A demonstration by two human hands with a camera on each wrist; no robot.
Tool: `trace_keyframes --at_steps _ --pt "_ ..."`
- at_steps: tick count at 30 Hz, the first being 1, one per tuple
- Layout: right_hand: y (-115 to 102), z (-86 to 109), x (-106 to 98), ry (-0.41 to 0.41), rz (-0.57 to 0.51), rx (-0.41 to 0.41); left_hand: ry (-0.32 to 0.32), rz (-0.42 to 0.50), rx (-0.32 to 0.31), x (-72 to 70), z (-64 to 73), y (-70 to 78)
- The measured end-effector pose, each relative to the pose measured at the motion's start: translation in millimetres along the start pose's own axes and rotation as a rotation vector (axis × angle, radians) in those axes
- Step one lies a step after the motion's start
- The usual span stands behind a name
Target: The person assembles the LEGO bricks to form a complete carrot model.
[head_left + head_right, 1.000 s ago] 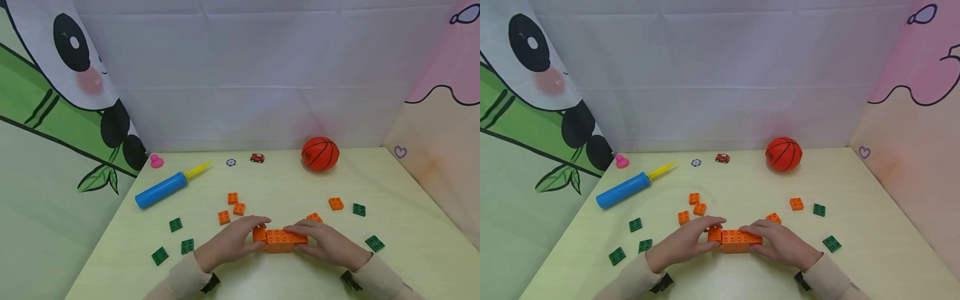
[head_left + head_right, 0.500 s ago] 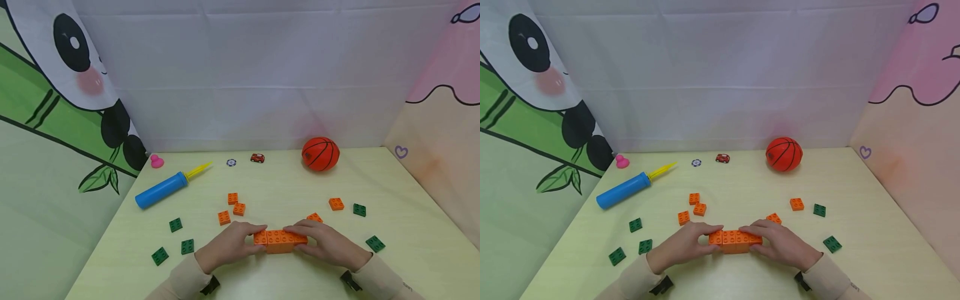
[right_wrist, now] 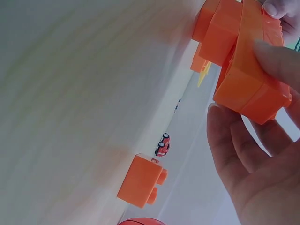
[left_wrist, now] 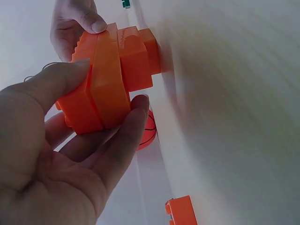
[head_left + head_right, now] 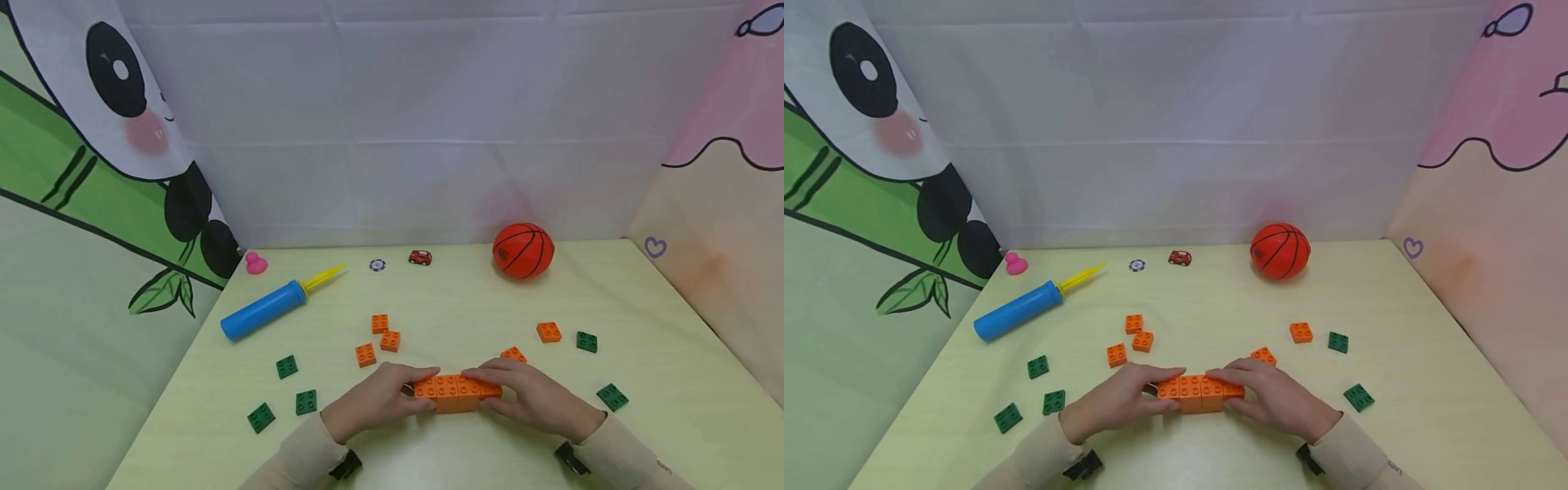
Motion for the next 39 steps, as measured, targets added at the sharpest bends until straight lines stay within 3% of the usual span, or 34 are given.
trace_keyframes --at_steps 9,22,28,30,34,39 --pt "-2.6 -1.5 -1.3 -0.004 -0.019 -0.010 -0.022 -0.005 -0.025 -1.1 -1.7 -0.7" --pt "-1.7 -1.2 -0.7 -0.002 -0.015 -0.009 -0.024 -0.051 -0.001 -1.1 -2.2 -1.3" --pt "8.9 4.4 -4.9 0.017 -0.059 0.079 -0.033 -0.039 -0.001 3.9 -1.9 -1.3" --pt "13.4 4.2 -11.6 0.053 -0.031 0.092 -0.030 -0.056 0.008 4.1 -2.3 -0.4" --pt "24.7 2.5 -24.4 0.109 0.129 0.085 -0.025 -0.082 0.033 3.6 -3.1 1.5" --pt "39.5 2.1 -31.8 0.071 0.257 0.121 -0.027 -0.078 0.037 3.5 -4.6 2.2"
Point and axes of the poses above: each hand's wrist, its own z-axis away from the middle knuckle, its own x-axis out of the palm, y = z × x, the point moved 5 cm from there along -z, towards the middle knuckle, and after that the axes turned 3 degrees about y, right-handed, at the moved point
